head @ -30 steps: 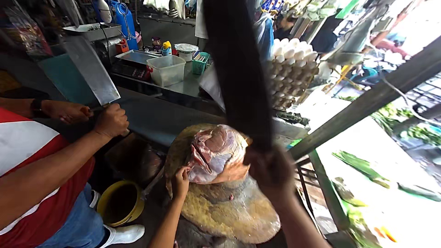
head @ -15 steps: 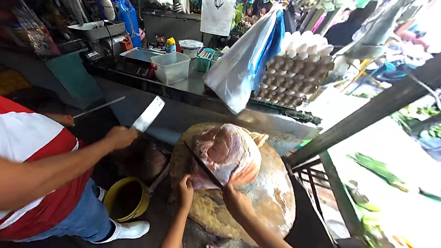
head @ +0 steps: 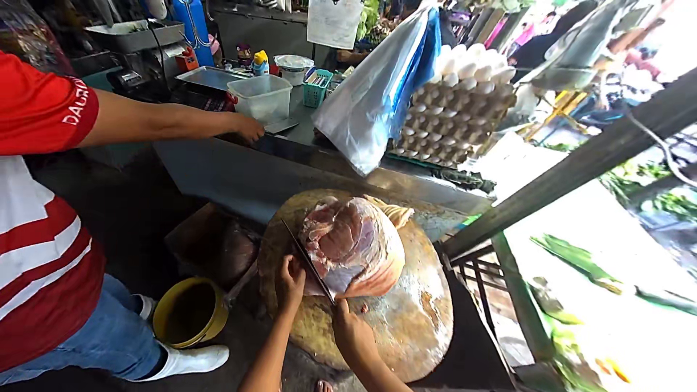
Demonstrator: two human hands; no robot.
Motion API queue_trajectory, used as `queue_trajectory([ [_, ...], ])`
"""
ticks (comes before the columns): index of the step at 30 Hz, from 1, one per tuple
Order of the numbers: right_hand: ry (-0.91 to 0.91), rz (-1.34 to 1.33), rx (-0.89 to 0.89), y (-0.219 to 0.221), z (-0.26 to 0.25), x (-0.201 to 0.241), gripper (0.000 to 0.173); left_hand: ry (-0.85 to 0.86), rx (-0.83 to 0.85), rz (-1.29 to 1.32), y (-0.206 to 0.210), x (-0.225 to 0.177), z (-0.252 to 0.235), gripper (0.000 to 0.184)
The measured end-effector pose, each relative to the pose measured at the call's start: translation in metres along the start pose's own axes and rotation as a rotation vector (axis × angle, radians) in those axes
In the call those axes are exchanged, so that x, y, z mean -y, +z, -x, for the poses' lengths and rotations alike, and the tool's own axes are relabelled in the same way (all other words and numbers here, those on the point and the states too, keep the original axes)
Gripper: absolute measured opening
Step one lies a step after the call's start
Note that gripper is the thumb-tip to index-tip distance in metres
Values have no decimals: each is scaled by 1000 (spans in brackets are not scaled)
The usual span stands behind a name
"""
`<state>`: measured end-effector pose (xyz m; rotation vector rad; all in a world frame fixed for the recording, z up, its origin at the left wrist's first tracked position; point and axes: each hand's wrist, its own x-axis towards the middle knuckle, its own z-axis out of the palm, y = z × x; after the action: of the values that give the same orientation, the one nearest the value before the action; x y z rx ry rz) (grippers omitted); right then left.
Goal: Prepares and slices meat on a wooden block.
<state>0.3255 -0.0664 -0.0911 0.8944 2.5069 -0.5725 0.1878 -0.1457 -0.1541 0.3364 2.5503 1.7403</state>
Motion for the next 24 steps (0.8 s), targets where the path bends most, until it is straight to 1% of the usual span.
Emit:
queue_trajectory([
  [3,-74,-109,-86,24,-14,-27,40,-170,46,163,-2,0,-1,43],
  [5,-95,-167,-96,26,-18,-36,40,-207,50,241,0,2,0,44],
  [7,-119,-212,-87,20,-17,-40,42,-222,63,256,1,5,1,39],
  [9,-131,-228,-87,10,-14,-40,43,-230,83,248,0,6,-2,34],
  [12,-164,-247,-128,-8,-3,-36,45,-239,126,225,-5,6,-3,35],
  [15,-262,-302,-282,-31,13,-27,42,-222,175,174,-8,4,-2,30],
  [18,-398,-348,-449,-61,28,-10,45,-163,129,257,-1,10,4,26],
  [20,-450,-345,-507,-77,32,0,44,-166,130,268,0,10,7,25],
  [22,-456,-322,-506,-81,30,3,43,-155,116,260,2,11,10,24],
  [24,-410,-277,-442,-72,22,-2,43,-115,107,244,5,19,11,25],
])
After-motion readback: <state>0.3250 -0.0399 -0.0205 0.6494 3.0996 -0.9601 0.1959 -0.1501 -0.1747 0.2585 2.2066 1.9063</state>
